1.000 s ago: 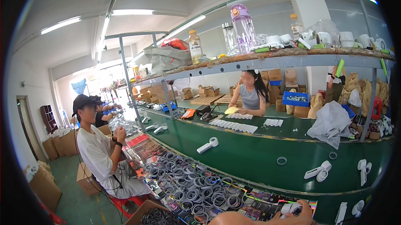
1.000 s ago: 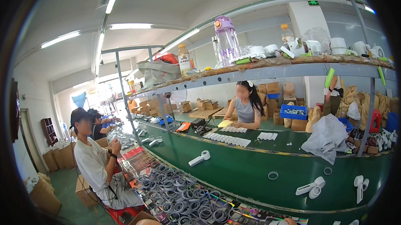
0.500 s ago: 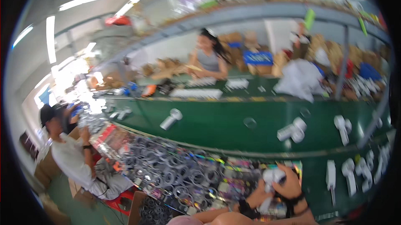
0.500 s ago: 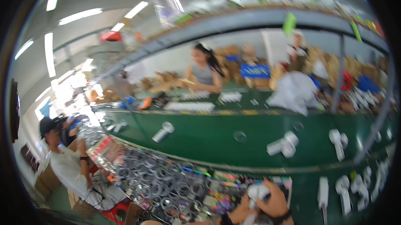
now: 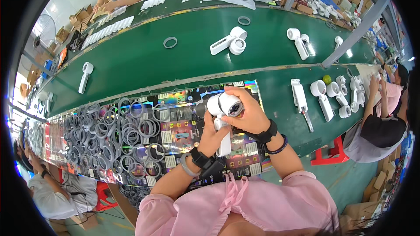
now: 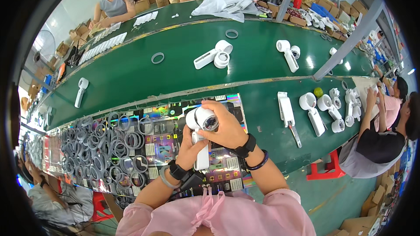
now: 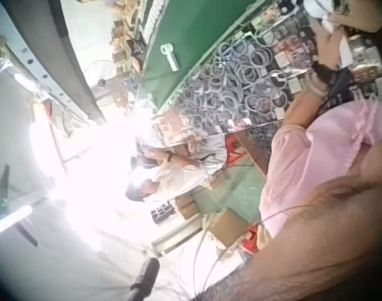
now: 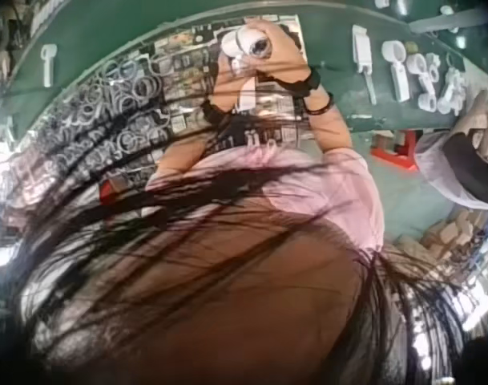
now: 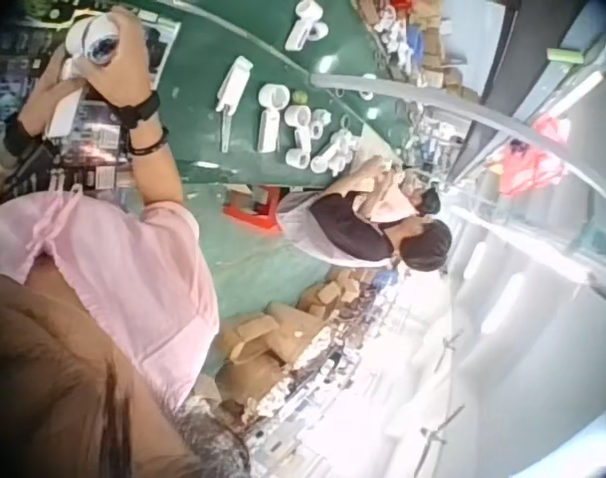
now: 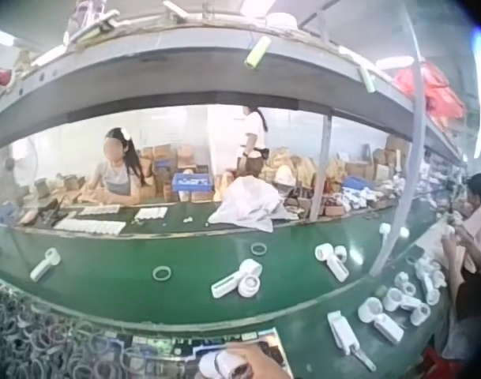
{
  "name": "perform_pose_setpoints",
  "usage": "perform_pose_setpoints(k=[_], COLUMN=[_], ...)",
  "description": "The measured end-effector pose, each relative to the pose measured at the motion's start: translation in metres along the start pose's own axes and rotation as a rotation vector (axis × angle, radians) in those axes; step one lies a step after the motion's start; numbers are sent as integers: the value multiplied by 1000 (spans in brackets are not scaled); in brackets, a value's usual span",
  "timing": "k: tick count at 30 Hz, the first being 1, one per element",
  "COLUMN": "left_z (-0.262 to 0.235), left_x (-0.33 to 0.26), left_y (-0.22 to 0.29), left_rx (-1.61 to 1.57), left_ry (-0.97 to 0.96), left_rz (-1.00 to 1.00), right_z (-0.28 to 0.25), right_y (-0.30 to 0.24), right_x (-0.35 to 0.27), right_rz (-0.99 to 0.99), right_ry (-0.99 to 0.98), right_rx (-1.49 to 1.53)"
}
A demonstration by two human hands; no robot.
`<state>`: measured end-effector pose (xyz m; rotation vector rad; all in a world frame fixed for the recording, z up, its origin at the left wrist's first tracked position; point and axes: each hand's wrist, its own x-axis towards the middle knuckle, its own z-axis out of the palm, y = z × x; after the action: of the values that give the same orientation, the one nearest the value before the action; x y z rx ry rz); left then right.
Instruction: The person is assembling small handheld fans on an assembly line.
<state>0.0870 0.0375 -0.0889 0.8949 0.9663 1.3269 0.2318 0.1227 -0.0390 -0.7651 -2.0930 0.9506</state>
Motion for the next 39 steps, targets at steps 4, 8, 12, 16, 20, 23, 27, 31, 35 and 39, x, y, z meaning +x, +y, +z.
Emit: perform_pose_setpoints(k=[4, 8, 12, 16, 20, 23, 27, 31, 35, 39], left_z=[-4, -3, 1, -7, -6, -22, -24, -24, -5, 2], left_x=[-5, -14, -15, -3, -14, -13, -7, -10, -17, -22], left_y=[8, 9, -10, -91, -46, -59, -40, -47, -19, -9], left_rx=[40, 372, 506, 379, 400, 602, 703, 636, 657, 622], left_ry=[18, 139, 103, 78, 71, 23, -26, -3, -124, -130], left_rz=[-6, 230, 60, 214, 128, 110, 125, 81, 229, 70], right_z=[8, 6, -2, -11, -17, -19, -29, -26, -28, -24], right_y=[-10, -22, -17, -14, 4, 5, -28, -13, 11, -7], right_x=[3, 6, -5, -22, -8, -9, -2, -6, -9, -9], right_rz=[-49, -100, -86, -70, -121, -115, 146, 115, -15, -104], right_ry=[-8, -34, -80, -87, -146, -187, -325, -321, -362, -312], right_rx=[-17, -123, -163, -186, -94, -96, -25, -51, -19, 40])
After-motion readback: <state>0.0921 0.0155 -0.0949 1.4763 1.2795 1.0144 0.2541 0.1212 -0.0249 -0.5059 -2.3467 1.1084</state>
